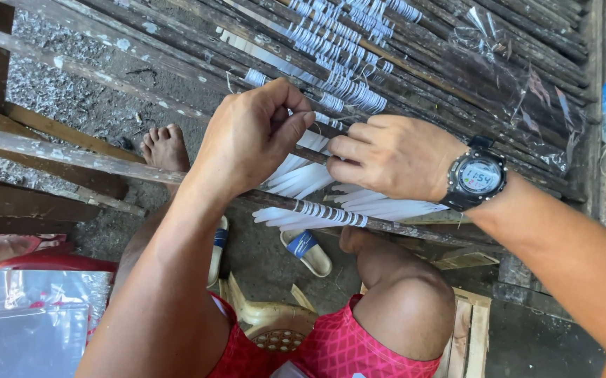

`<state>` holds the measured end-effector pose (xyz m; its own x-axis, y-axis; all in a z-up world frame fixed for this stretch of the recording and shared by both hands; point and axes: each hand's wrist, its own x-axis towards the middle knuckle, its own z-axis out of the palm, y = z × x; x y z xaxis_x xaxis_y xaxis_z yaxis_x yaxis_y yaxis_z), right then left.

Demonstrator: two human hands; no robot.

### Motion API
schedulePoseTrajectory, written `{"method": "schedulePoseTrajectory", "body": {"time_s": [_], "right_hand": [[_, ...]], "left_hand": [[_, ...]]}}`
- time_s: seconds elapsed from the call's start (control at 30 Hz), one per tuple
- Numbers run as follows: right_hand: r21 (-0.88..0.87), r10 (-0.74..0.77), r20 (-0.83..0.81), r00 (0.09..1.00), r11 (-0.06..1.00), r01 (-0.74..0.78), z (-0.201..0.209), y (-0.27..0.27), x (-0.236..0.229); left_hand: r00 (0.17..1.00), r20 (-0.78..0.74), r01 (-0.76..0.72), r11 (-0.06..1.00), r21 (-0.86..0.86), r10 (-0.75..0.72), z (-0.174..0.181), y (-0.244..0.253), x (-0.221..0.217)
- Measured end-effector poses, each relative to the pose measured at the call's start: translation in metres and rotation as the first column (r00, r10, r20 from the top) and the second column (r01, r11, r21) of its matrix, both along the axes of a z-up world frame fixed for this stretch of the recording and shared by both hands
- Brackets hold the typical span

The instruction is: Arranging and spacing out candle wicks on a wooden frame for production.

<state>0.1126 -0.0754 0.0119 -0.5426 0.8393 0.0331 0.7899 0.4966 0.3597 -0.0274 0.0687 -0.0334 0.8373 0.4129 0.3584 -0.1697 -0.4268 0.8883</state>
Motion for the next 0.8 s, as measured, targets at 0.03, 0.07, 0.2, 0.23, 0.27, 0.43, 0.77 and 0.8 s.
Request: {"method": "schedulePoseTrajectory", "body": {"time_s": [0.03,0.07,0.2,0.23,0.27,0.43,0.77,0.8], "right_hand": [[0.001,0.019,0.022,1.000,1.000,-0.019,-0.001,0.002,0.000],[0.000,0.020,0.019,1.000,1.000,-0.020,0.000,0.003,0.000],[-0.013,0.061,0.060,0.996,0.998,-0.060,-0.001,0.007,-0.001],[0.003,0.076,0.071,0.995,0.997,-0.077,-0.001,0.007,-0.001],[0.002,0.079,0.069,0.994,0.997,-0.079,-0.002,0.006,-0.003],[0.043,0.017,0.062,0.998,0.999,-0.019,-0.003,0.001,-0.006],[0.024,-0.139,-0.082,0.987,0.990,0.142,-0.001,-0.011,-0.005],[0.032,-0.154,-0.098,0.983,0.987,0.158,-0.002,-0.013,-0.005]], "left_hand": [[1.000,-0.001,-0.001,1.000,-0.006,0.001,0.000,0.000,-0.001],[1.000,-0.003,-0.002,1.000,-0.007,0.002,0.000,0.000,-0.001],[1.000,0.007,-0.011,1.000,0.012,0.011,0.000,-0.001,0.000],[1.000,0.013,-0.006,1.000,0.023,0.006,0.000,-0.002,0.001],[1.000,0.011,-0.008,1.000,0.022,0.008,-0.001,-0.001,0.001],[1.000,-0.014,0.015,0.998,0.067,-0.014,0.001,0.000,0.002],[0.995,-0.095,0.040,0.982,0.184,-0.023,-0.003,0.002,0.005],[0.993,-0.112,0.059,0.977,0.203,-0.036,-0.001,0.001,0.004]]}}
